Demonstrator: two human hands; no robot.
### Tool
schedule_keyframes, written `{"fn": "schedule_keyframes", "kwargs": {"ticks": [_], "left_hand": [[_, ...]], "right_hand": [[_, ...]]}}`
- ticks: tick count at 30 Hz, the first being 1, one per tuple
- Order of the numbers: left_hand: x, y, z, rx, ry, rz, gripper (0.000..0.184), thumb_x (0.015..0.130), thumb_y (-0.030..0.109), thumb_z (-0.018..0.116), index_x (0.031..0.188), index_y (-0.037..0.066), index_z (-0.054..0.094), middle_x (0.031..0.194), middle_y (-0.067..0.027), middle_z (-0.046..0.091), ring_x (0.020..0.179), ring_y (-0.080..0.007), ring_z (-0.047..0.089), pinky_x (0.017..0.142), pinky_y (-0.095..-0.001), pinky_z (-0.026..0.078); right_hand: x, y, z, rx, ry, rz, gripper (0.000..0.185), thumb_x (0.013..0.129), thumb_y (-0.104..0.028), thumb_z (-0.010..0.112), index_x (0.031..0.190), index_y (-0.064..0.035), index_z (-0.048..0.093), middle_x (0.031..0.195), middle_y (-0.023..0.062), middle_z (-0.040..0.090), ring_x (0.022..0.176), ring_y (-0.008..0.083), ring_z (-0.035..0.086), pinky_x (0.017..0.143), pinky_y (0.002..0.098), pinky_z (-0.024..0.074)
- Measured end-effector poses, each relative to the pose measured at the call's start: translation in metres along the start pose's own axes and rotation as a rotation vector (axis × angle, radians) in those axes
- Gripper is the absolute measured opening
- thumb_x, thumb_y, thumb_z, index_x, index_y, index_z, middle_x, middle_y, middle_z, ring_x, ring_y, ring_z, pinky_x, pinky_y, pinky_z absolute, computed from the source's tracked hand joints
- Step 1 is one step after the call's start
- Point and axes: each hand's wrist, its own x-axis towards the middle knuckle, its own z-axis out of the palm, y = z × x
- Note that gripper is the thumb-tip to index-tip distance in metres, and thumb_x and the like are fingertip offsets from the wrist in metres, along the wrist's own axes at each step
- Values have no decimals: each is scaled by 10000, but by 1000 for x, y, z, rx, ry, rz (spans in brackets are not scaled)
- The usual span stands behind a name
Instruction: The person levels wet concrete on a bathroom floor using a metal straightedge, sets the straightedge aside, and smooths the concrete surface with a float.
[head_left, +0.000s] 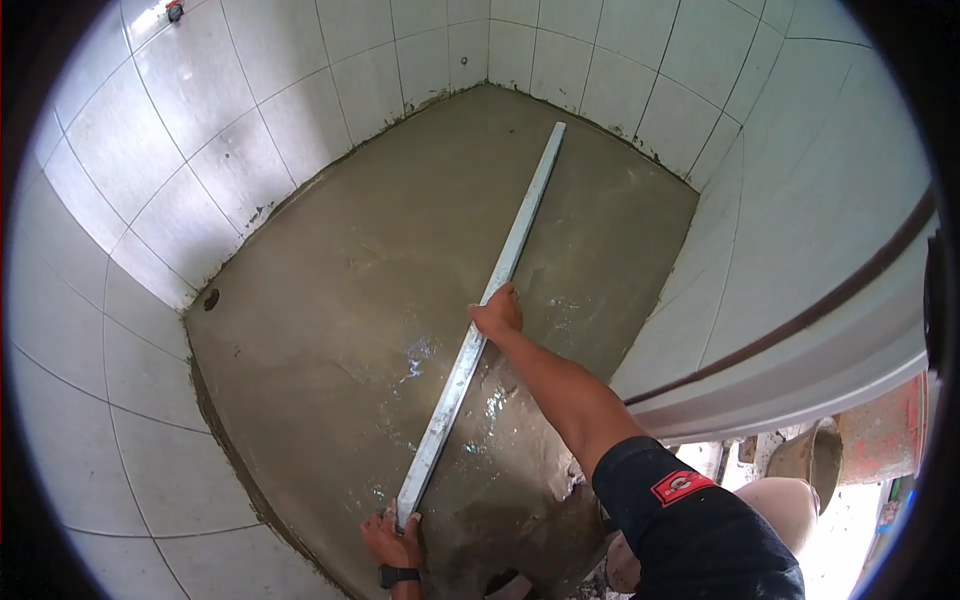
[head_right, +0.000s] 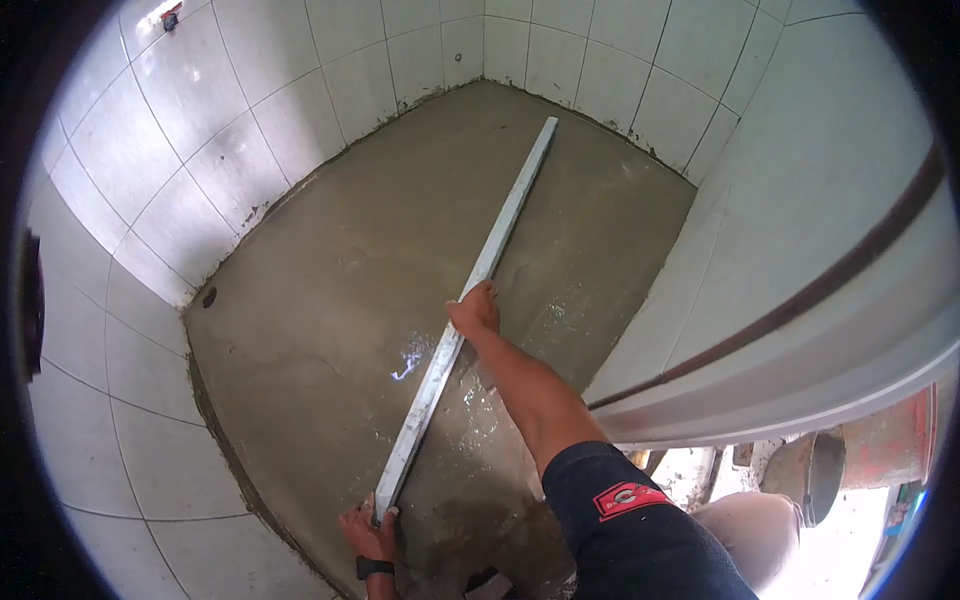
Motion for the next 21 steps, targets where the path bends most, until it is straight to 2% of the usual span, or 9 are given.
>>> {"fn": "schedule_keyframes", "kwargs": {"ticks": [6,8,10,17,19,21], "left_hand": [[48,25,11,16,-83,44,563,677,293,811,1150,16,681,921,-183,605,921,-353,521,847,-438,435],[56,33,11,25,-115,79,565,682,302,810,1152,17,681,921,-182,609,912,-349,524,843,-437,437],[70,45,6,16,-193,28,556,694,315,806,1151,22,683,917,-178,617,906,-342,528,840,-430,440],[76,53,24,6,-185,112,531,698,325,805,1131,37,693,921,-173,624,890,-344,538,817,-423,444],[79,54,27,-5,-113,191,515,682,300,805,1120,49,703,859,-167,630,859,-346,555,797,-431,454],[78,57,25,-13,-151,178,512,683,301,804,1119,53,704,869,-169,634,863,-346,556,804,-436,453]], "right_hand": [[56,0,-2,-66,-10,17,829,758,-294,754,1348,73,301,1347,258,454,1178,383,548,982,423,485],[70,8,0,-92,12,31,823,743,-305,765,1331,65,323,1334,246,466,1160,377,561,971,425,488],[81,9,-2,-95,43,22,816,728,-317,775,1313,57,345,1321,235,478,1142,372,575,961,426,492],[88,29,-28,-86,65,104,838,729,-310,771,1335,59,327,1333,239,467,1176,378,547,979,438,479],[91,37,-33,-81,84,119,841,724,-313,774,1335,56,330,1331,239,469,1180,377,543,980,441,478],[89,46,-41,-77,124,157,830,715,-318,780,1321,49,347,1327,236,476,1184,376,539,981,447,475]]}}
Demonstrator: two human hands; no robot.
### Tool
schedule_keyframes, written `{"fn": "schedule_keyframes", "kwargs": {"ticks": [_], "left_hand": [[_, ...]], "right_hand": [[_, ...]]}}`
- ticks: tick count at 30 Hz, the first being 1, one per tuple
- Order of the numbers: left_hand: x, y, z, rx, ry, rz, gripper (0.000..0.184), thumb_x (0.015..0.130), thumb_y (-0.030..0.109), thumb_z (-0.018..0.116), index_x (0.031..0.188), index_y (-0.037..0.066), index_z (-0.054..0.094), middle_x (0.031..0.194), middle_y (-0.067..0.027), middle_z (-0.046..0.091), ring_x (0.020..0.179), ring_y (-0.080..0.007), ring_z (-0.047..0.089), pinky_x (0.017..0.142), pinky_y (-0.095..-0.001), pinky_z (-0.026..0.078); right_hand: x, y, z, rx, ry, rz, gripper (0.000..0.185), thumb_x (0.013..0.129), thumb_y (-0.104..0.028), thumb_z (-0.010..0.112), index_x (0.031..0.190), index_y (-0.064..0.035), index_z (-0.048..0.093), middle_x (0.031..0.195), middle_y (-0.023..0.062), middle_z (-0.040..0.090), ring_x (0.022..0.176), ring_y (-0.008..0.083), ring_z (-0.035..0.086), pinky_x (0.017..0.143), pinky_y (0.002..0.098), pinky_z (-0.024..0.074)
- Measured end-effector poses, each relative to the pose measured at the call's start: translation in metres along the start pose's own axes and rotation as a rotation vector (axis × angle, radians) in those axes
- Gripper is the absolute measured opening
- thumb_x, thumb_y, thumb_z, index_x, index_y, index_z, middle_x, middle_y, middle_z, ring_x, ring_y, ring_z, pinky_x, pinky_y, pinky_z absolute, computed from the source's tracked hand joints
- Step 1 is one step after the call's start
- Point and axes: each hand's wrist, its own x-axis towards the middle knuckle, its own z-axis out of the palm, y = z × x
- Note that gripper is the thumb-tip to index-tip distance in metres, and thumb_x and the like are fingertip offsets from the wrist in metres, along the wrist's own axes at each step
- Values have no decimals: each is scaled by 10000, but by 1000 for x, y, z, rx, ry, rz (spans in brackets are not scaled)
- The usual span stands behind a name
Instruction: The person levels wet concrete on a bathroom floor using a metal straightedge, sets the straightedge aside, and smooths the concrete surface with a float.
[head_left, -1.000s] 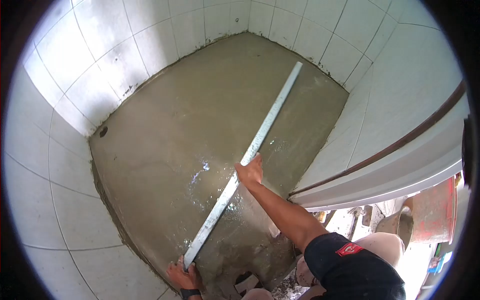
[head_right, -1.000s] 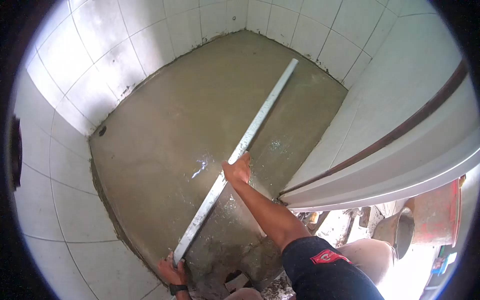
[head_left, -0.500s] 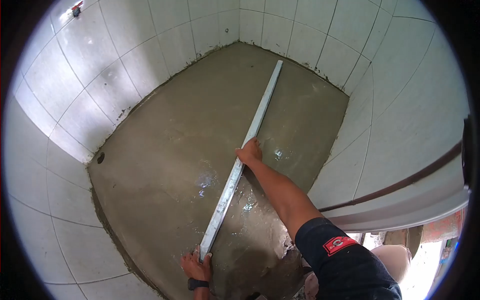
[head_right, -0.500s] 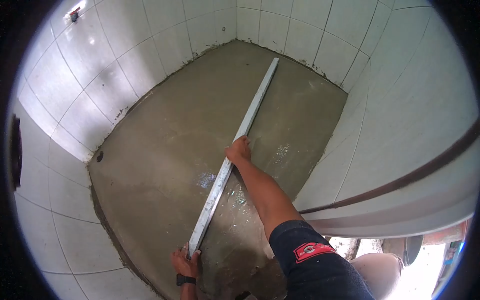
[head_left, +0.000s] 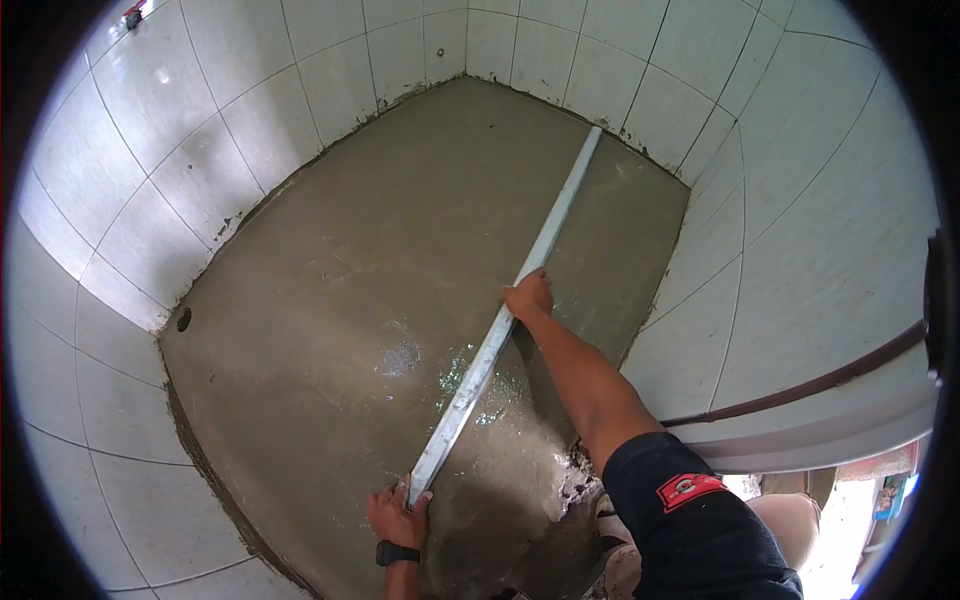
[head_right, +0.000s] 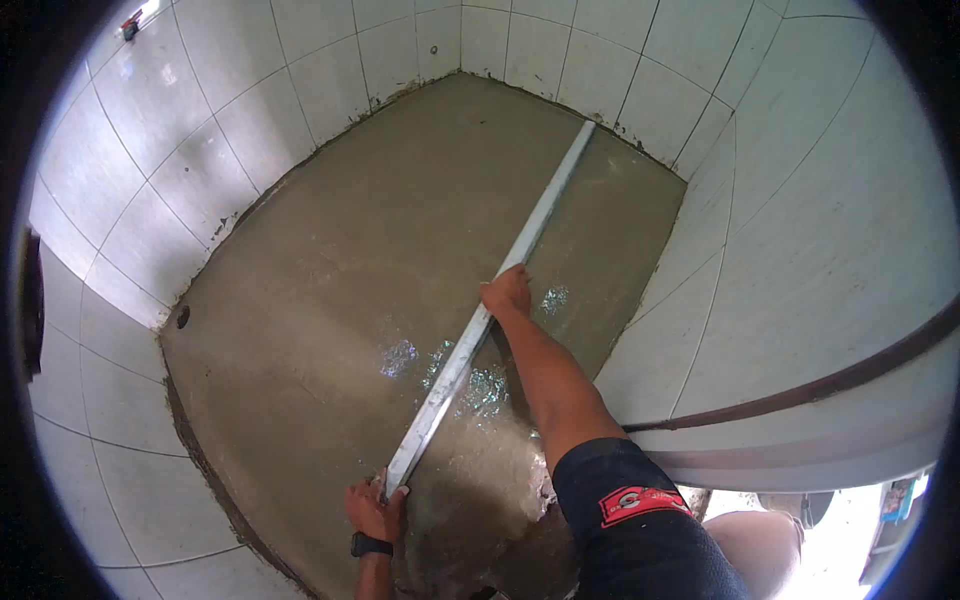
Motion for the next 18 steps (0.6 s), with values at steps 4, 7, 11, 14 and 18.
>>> {"fn": "schedule_keyframes", "kwargs": {"ticks": [4,7,11,14,18], "left_hand": [[-5,5,1,-1,-47,1,502,683,303,804,1118,71,709,902,-169,639,892,-344,558,827,-449,445],[-11,5,3,-30,-81,-9,493,683,308,805,1112,84,713,930,-168,641,921,-342,559,842,-456,437],[-20,1,5,12,-36,59,490,679,303,810,1113,95,714,943,-161,643,944,-339,559,855,-451,436],[-30,-3,4,-10,-83,42,490,672,286,816,1114,99,714,947,-157,645,953,-339,562,865,-449,439],[-36,-6,-5,-14,-43,26,486,660,264,822,1103,97,716,939,-149,641,959,-340,560,875,-449,442]], "right_hand": [[-6,19,-15,-30,50,93,833,696,-329,787,1321,26,364,1319,223,487,1185,370,540,981,451,475],[-19,30,-27,-68,92,130,778,744,-311,759,1305,29,339,1299,239,472,1154,374,562,939,451,511],[-29,46,-34,-76,98,214,769,751,-313,755,1302,30,343,1298,239,472,1155,371,565,936,452,513],[-42,62,-39,-62,147,277,752,757,-308,747,1300,30,352,1286,238,482,1161,368,565,953,448,503],[-55,76,-42,-78,202,315,724,758,-290,729,1293,34,365,1288,228,484,1154,379,565,960,448,497]]}}
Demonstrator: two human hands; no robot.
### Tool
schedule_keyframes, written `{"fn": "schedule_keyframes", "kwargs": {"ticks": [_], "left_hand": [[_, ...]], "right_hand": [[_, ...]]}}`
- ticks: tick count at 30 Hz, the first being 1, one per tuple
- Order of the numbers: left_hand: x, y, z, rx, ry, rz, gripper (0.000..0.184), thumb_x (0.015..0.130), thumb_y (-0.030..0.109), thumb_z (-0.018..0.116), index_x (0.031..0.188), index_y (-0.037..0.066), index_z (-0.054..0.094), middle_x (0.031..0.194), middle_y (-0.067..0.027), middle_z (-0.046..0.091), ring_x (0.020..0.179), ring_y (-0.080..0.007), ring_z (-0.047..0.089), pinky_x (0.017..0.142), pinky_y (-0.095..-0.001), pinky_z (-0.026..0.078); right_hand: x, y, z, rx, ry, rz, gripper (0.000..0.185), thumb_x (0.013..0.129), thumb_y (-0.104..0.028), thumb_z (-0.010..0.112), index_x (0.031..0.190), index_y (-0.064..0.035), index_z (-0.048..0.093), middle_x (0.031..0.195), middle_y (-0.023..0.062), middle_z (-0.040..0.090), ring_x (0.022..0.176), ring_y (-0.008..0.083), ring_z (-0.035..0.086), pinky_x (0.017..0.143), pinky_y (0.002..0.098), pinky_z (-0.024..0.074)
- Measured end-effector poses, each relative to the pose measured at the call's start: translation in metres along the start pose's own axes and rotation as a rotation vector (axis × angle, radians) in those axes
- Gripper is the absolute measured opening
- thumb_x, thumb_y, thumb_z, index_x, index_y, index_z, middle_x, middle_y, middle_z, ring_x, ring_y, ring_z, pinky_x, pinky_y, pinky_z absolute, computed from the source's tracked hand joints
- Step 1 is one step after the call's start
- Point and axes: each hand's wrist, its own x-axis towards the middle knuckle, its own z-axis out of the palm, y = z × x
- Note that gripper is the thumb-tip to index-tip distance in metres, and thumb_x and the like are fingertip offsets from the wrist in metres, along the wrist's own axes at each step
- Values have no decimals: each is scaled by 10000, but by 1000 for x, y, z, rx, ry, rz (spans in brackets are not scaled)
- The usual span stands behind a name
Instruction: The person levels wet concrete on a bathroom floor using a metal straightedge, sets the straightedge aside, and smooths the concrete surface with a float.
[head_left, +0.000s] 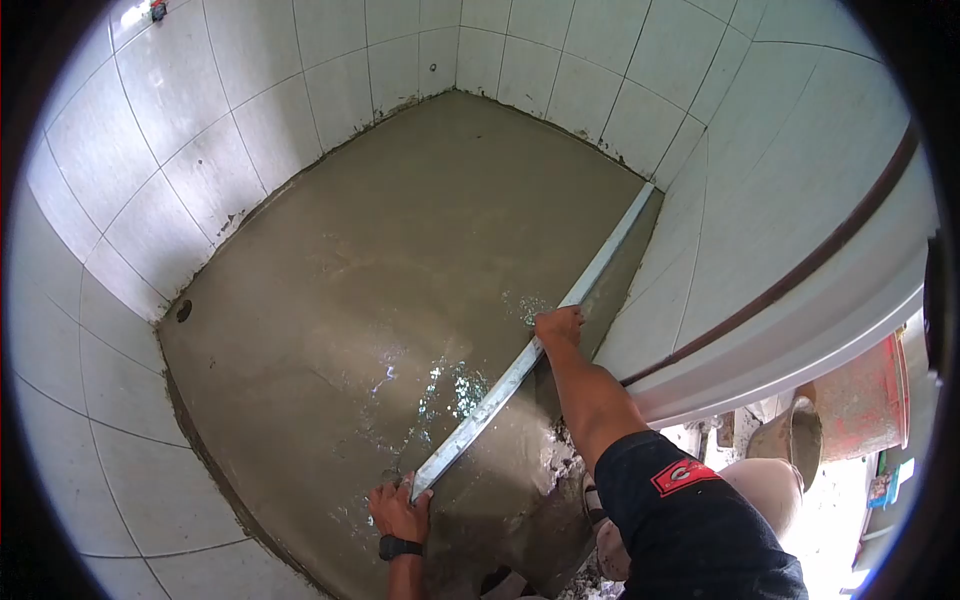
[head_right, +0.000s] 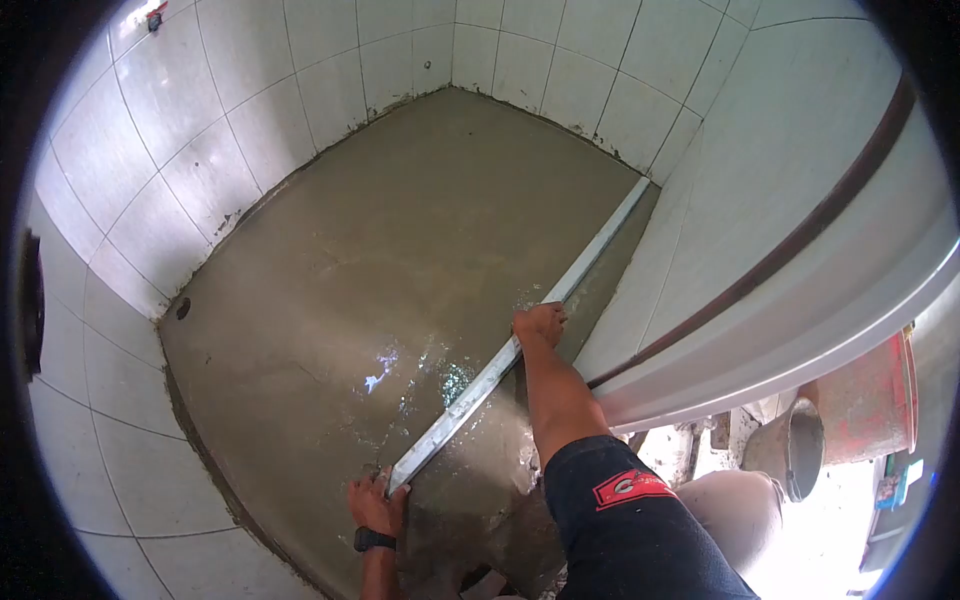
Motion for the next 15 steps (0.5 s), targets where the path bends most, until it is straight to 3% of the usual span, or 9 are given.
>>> {"fn": "schedule_keyframes", "kwargs": {"ticks": [7,15], "left_hand": [[-12,-6,-14,1,112,25,508,637,271,834,1105,110,718,916,-160,621,935,-343,536,864,-444,445],[-21,8,7,-46,65,18,499,623,250,844,1085,110,718,935,-132,634,954,-330,547,844,-450,443]], "right_hand": [[-22,-4,-13,74,-30,-15,704,746,-287,720,1276,34,386,1278,228,489,1119,385,579,948,462,497],[-13,0,-20,53,33,14,691,773,-320,708,1278,32,393,1271,230,492,1095,393,595,932,465,506]]}}
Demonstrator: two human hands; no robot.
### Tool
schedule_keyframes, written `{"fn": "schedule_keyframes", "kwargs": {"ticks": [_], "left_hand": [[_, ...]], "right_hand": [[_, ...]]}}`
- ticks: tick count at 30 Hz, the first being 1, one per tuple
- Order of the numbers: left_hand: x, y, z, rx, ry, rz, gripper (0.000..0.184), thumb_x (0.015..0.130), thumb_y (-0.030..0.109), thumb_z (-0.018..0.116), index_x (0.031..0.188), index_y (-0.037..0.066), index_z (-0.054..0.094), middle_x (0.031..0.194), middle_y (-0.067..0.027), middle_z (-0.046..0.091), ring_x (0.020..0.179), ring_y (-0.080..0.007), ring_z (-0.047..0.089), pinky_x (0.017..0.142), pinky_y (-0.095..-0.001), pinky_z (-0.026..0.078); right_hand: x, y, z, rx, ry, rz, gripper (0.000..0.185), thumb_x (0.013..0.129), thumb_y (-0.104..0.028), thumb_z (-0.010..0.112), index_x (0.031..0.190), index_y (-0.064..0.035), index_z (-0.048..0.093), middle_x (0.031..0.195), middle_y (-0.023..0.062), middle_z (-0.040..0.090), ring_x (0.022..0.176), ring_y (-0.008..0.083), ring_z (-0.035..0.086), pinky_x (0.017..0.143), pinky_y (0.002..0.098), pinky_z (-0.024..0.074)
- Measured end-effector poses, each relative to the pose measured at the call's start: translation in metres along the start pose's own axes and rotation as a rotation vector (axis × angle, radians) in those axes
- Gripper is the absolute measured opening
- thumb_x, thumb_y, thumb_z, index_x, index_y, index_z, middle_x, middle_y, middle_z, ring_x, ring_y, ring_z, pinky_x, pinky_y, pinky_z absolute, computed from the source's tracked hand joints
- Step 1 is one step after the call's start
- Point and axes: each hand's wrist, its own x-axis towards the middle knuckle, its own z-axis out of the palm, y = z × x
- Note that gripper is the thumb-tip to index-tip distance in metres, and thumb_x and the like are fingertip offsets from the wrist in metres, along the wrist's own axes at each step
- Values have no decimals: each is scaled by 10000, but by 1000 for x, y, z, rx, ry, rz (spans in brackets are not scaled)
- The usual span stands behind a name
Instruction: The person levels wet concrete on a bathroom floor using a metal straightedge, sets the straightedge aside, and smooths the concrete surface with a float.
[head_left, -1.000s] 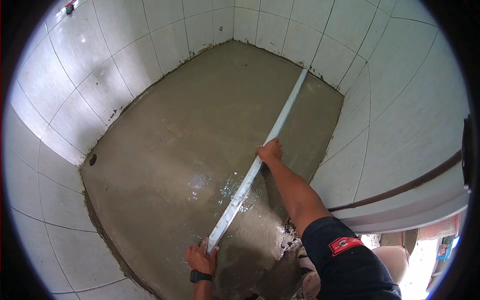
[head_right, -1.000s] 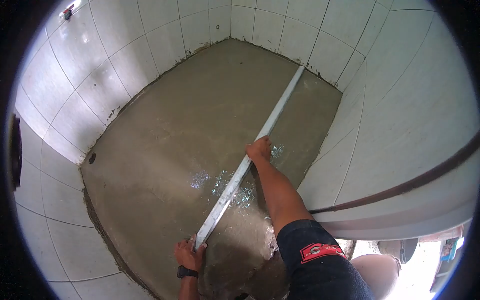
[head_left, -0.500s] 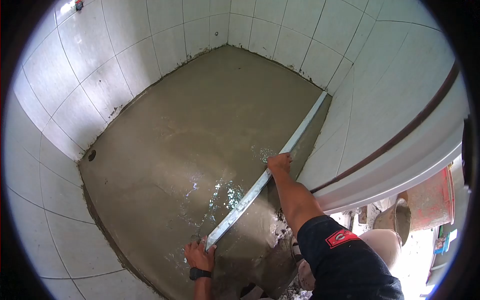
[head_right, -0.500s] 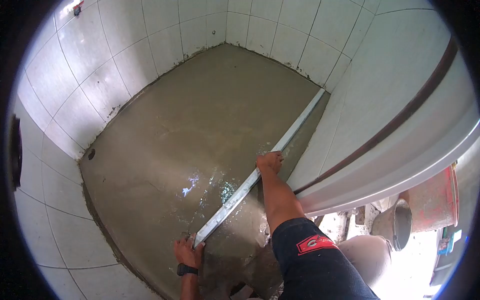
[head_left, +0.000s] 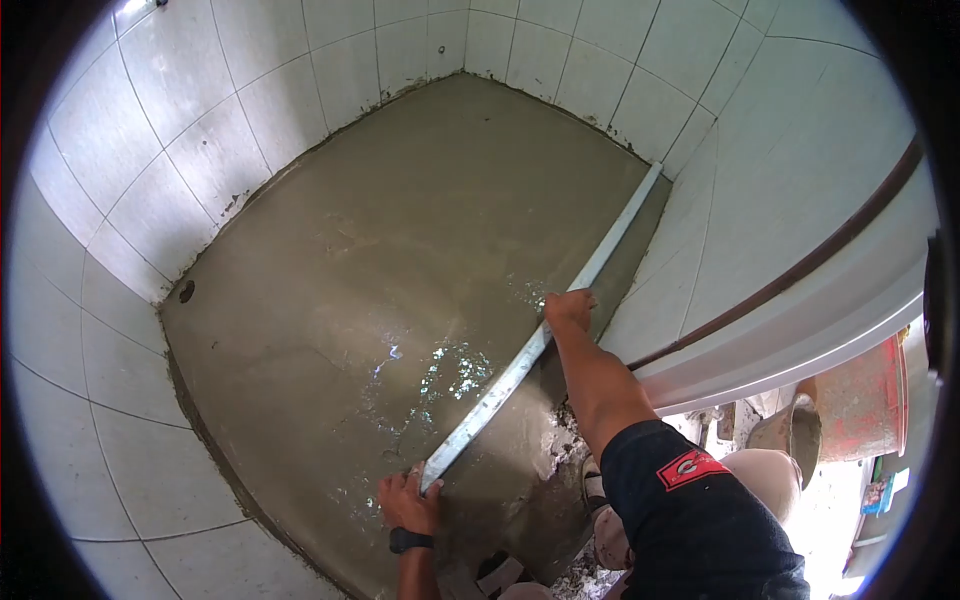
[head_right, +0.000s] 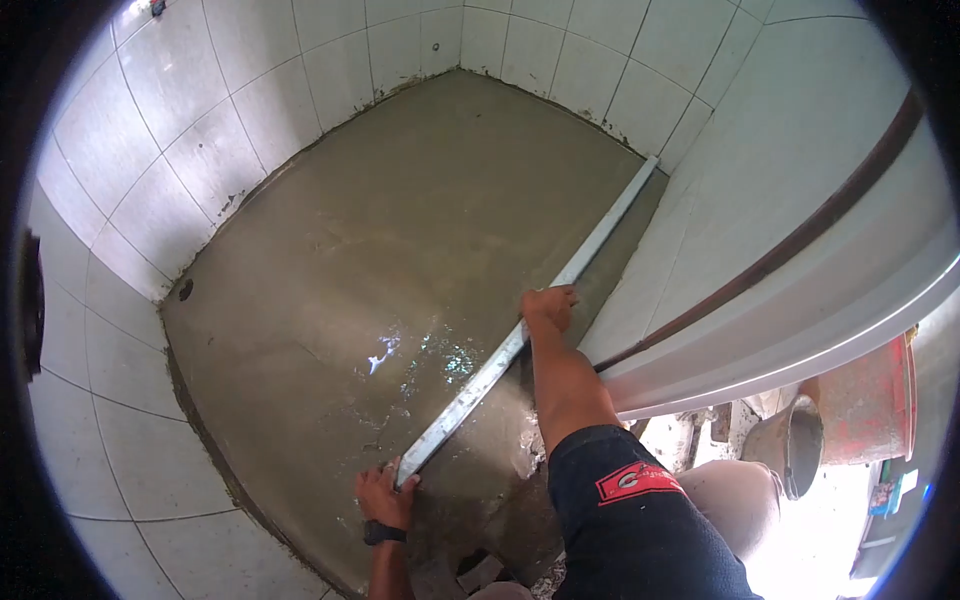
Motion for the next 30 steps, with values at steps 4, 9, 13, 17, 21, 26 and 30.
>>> {"fn": "schedule_keyframes", "kwargs": {"ticks": [4,9,13,17,21,26,30], "left_hand": [[-8,16,3,108,44,21,513,620,254,846,1096,121,710,925,-132,641,932,-326,556,822,-439,451],[-19,13,3,131,66,-10,518,657,281,827,1135,135,692,931,-101,646,969,-302,548,856,-454,430],[-24,11,3,107,27,-71,494,667,297,821,1117,145,690,945,-78,636,971,-301,538,870,-460,423],[-36,0,8,158,114,-47,499,646,312,835,1095,149,692,921,-76,623,948,-303,534,856,-457,430],[-50,-4,7,123,100,-129,503,629,322,844,1077,147,700,914,-87,616,945,-304,536,847,-453,435],[-66,10,-5,72,124,-144,484,623,353,844,1021,111,713,892,-111,613,898,-304,541,807,-447,445],[-79,36,-18,-18,127,-113,529,622,415,830,1018,85,710,851,-105,620,849,-306,558,767,-445,439]], "right_hand": [[9,12,11,11,80,32,649,798,-337,690,1256,45,433,1266,232,498,1088,403,598,917,470,511],[-6,11,9,20,39,5,639,796,-338,694,1239,52,451,1250,251,506,1076,414,599,909,477,511],[-6,6,21,35,9,-83,646,784,-325,709,1241,50,448,1233,268,510,1067,424,598,902,486,509],[-18,0,31,52,4,-150,653,769,-323,722,1233,50,454,1234,265,514,1085,421,587,923,485,492],[-33,-6,37,149,-17,-233,643,755,-316,723,1219,47,466,1240,248,524,1113,414,567,956,474,466],[-40,-23,32,280,-35,-345,673,734,-315,727,1245,42,472,1205,246,558,1096,405,575,945,466,460],[-41,-45,15,425,-22,-472,677,701,-304,732,1234,48,509,1144,247,600,1052,382,604,923,441,464]]}}
